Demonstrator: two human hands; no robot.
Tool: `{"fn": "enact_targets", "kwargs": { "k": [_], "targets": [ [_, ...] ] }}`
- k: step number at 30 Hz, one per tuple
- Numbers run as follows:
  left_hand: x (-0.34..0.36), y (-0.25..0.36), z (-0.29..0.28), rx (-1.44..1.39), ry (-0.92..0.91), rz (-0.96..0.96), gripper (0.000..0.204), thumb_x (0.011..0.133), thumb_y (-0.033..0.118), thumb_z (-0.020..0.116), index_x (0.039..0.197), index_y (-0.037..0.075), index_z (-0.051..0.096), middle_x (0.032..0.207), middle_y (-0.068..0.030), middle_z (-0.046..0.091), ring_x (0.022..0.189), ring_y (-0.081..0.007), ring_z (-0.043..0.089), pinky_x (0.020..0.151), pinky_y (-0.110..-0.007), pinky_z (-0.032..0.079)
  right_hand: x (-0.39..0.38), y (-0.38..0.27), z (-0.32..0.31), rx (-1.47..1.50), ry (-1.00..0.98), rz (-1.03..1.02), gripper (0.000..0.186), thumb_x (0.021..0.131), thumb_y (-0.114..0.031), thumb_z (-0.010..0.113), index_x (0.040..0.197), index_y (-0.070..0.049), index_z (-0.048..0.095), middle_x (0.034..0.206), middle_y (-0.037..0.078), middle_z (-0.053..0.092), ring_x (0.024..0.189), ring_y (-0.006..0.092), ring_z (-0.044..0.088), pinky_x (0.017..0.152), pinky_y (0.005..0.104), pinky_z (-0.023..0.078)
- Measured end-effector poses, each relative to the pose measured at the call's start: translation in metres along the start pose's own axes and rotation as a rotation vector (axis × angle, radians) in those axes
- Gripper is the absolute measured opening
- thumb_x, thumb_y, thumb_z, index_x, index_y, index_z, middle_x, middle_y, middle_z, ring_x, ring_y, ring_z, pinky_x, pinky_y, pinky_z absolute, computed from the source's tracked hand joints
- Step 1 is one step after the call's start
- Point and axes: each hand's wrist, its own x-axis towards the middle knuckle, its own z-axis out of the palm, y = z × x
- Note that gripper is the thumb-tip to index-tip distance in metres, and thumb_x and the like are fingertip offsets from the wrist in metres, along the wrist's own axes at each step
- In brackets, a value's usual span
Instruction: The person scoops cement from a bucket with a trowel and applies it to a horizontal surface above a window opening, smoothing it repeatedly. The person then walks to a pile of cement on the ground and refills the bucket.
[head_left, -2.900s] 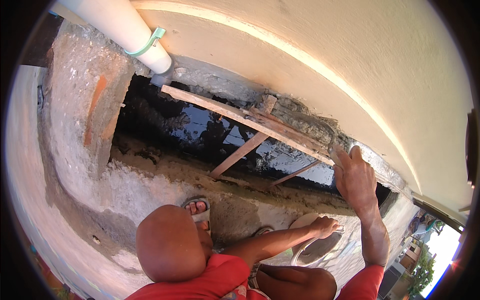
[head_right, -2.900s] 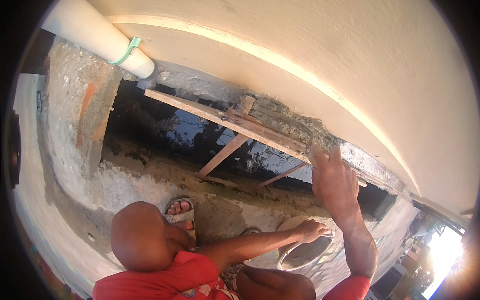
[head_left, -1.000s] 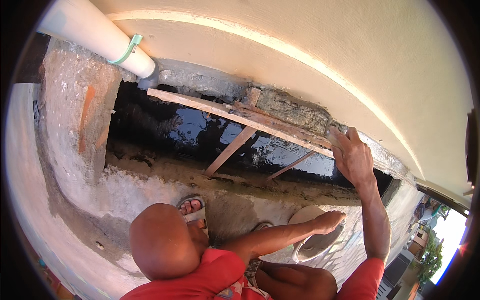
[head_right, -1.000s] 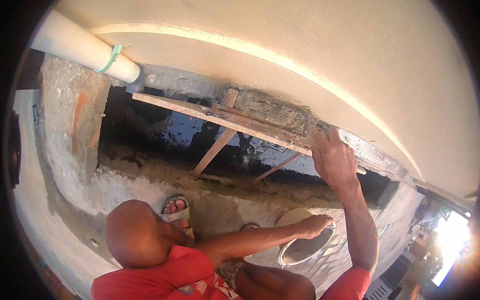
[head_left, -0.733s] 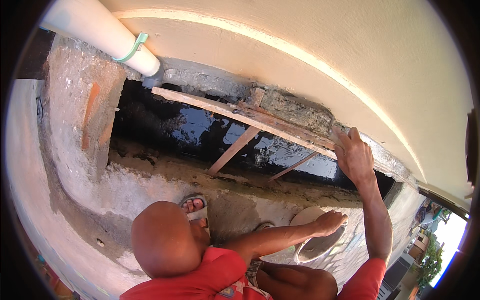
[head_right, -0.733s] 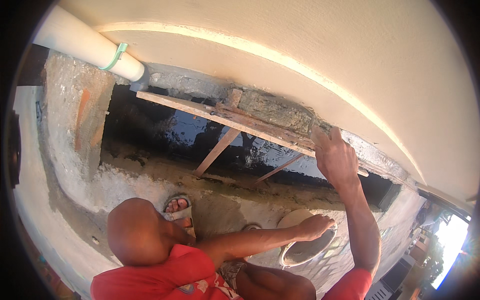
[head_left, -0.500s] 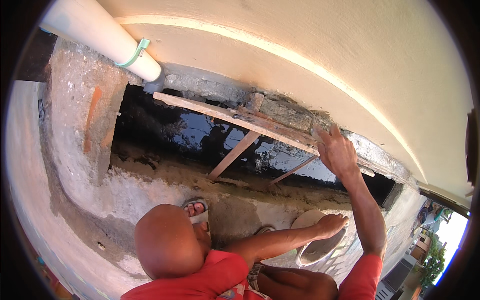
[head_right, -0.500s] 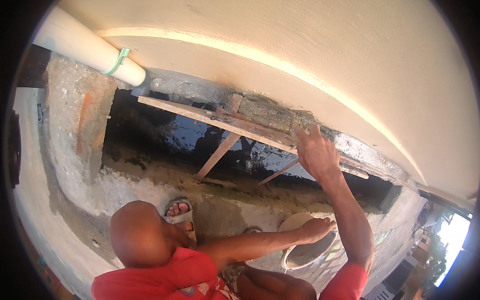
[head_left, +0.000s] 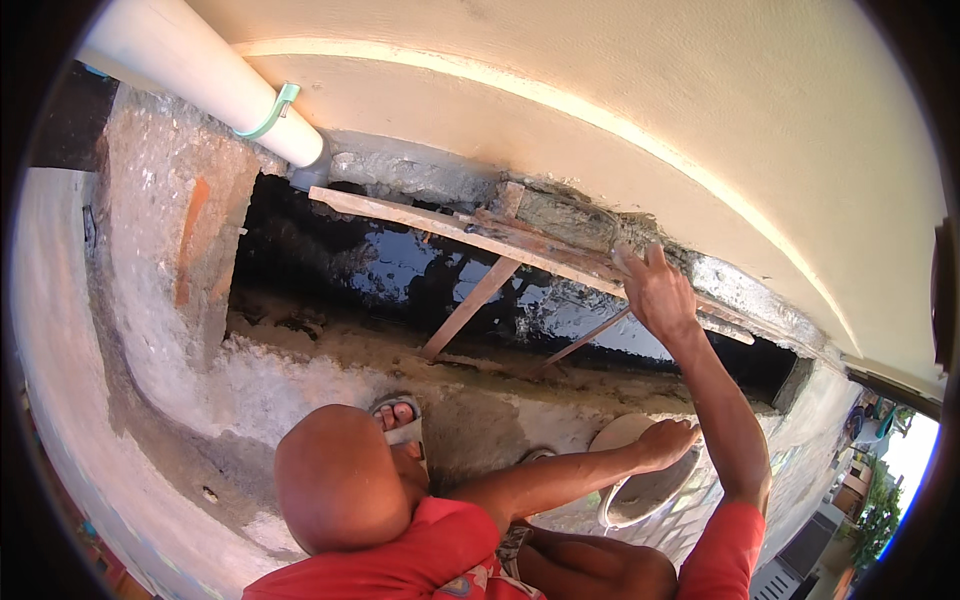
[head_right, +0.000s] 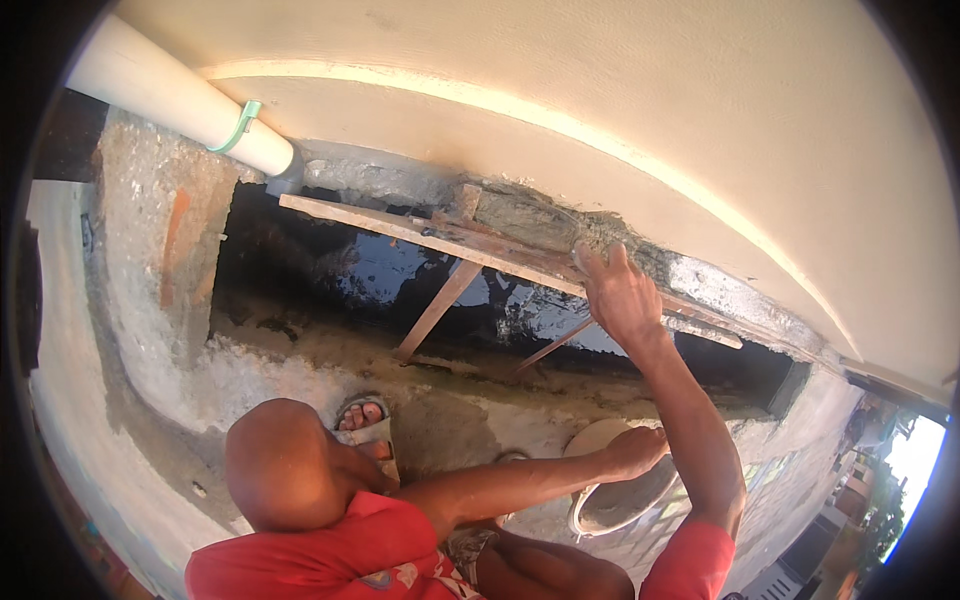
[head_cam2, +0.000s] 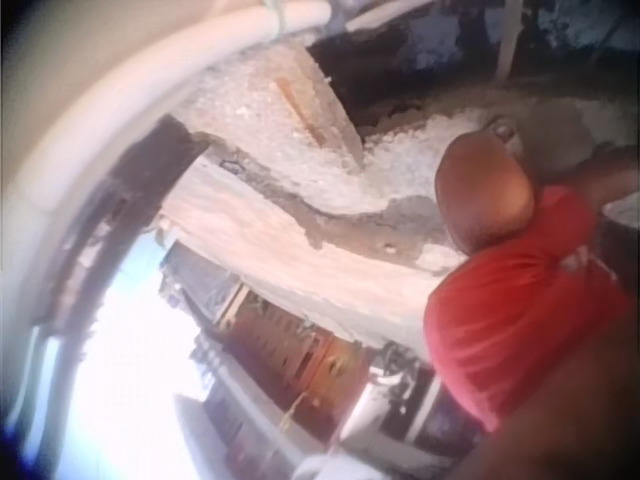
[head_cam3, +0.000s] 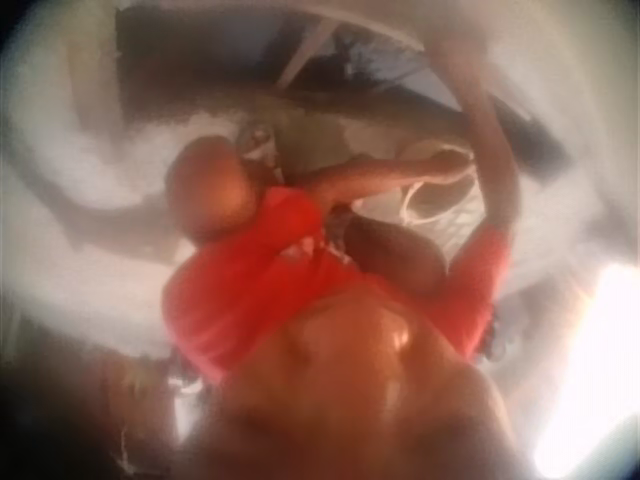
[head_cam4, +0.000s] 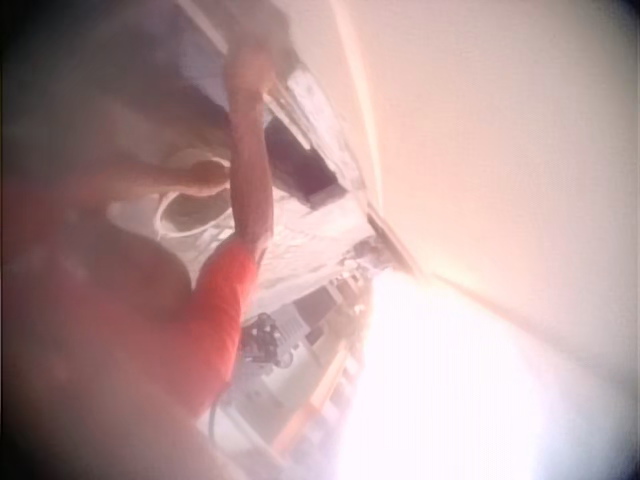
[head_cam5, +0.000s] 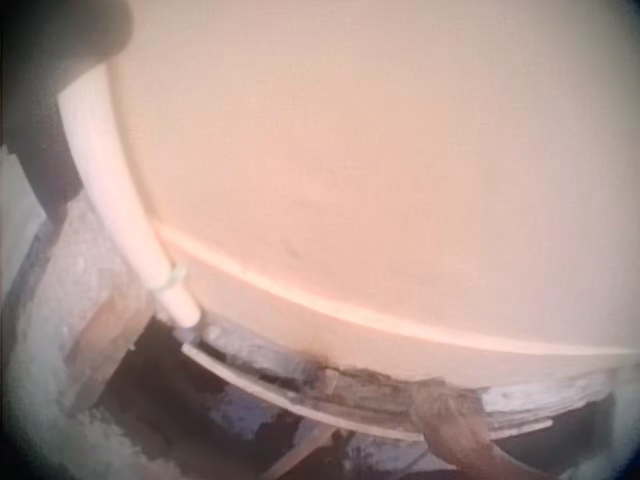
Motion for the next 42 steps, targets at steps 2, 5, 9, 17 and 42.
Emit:
{"fn": "enact_targets", "kwargs": {
  "k": [2, 5, 9, 17, 42],
  "targets": [
    [-0.002, -0.002, -0.001, -0.013, 0.037, 0.033, 0.021, 0.091, 0.009, 0.049, 0.106, -0.002, 0.059, 0.091, -0.0233, 0.066, 0.087, -0.0391, 0.068, 0.076, -0.049, 0.055, 0.000, 0.001, -0.009, -0.012, -0.030, 0.014, 0.046, 0.085, -0.008, 0.065, 0.129, -0.018, 0.056, 0.094, 0.015, 0.051, 0.073, 0.0337, 0.065, 0.055, 0.0446, 0.055],
    [-0.006, 0.000, -0.009, 0.036, -0.012, -0.005, 0.031, 0.083, -0.002, 0.056, 0.114, -0.003, 0.057, 0.090, -0.0216, 0.065, 0.084, -0.0378, 0.068, 0.074, -0.047, 0.056, -0.015, -0.006, -0.029, 0.167, 0.045, 0.045, 0.045, 0.085, -0.011, 0.067, 0.128, -0.018, 0.058, 0.093, 0.014, 0.052, 0.071, 0.0336, 0.065, 0.059, 0.0462, 0.056],
    [-0.002, 0.001, -0.008, 0.084, -0.029, 0.010, 0.035, 0.083, -0.002, 0.056, 0.118, -0.003, 0.055, 0.088, -0.0204, 0.065, 0.081, -0.0368, 0.068, 0.073, -0.046, 0.056, -0.024, 0.004, -0.024, 0.130, -0.085, 0.048, 0.045, 0.084, -0.011, 0.070, 0.128, -0.015, 0.060, 0.093, 0.014, 0.054, 0.073, 0.0342, 0.065, 0.064, 0.0445, 0.056],
    [-0.008, 0.007, -0.019, 0.009, -0.042, -0.003, 0.023, 0.086, 0.002, 0.052, 0.108, -0.003, 0.059, 0.091, -0.0232, 0.066, 0.087, -0.0387, 0.068, 0.078, -0.047, 0.055, -0.042, 0.003, -0.026, 0.259, -0.057, 0.084, 0.046, 0.082, -0.010, 0.070, 0.127, -0.015, 0.062, 0.093, 0.013, 0.055, 0.076, 0.0348, 0.066, 0.064, 0.0464, 0.055],
    [0.000, 0.003, -0.017, 0.039, -0.007, 0.011, 0.032, 0.082, -0.003, 0.052, 0.113, -0.002, 0.063, 0.088, -0.0228, 0.067, 0.081, -0.0381, 0.068, 0.074, -0.048, 0.053, -0.045, 0.051, -0.002, 0.175, -0.075, 0.031, 0.048, 0.082, -0.014, 0.069, 0.129, -0.021, 0.060, 0.097, 0.013, 0.055, 0.071, 0.0347, 0.066, 0.064, 0.0462, 0.057]
  ]
}}
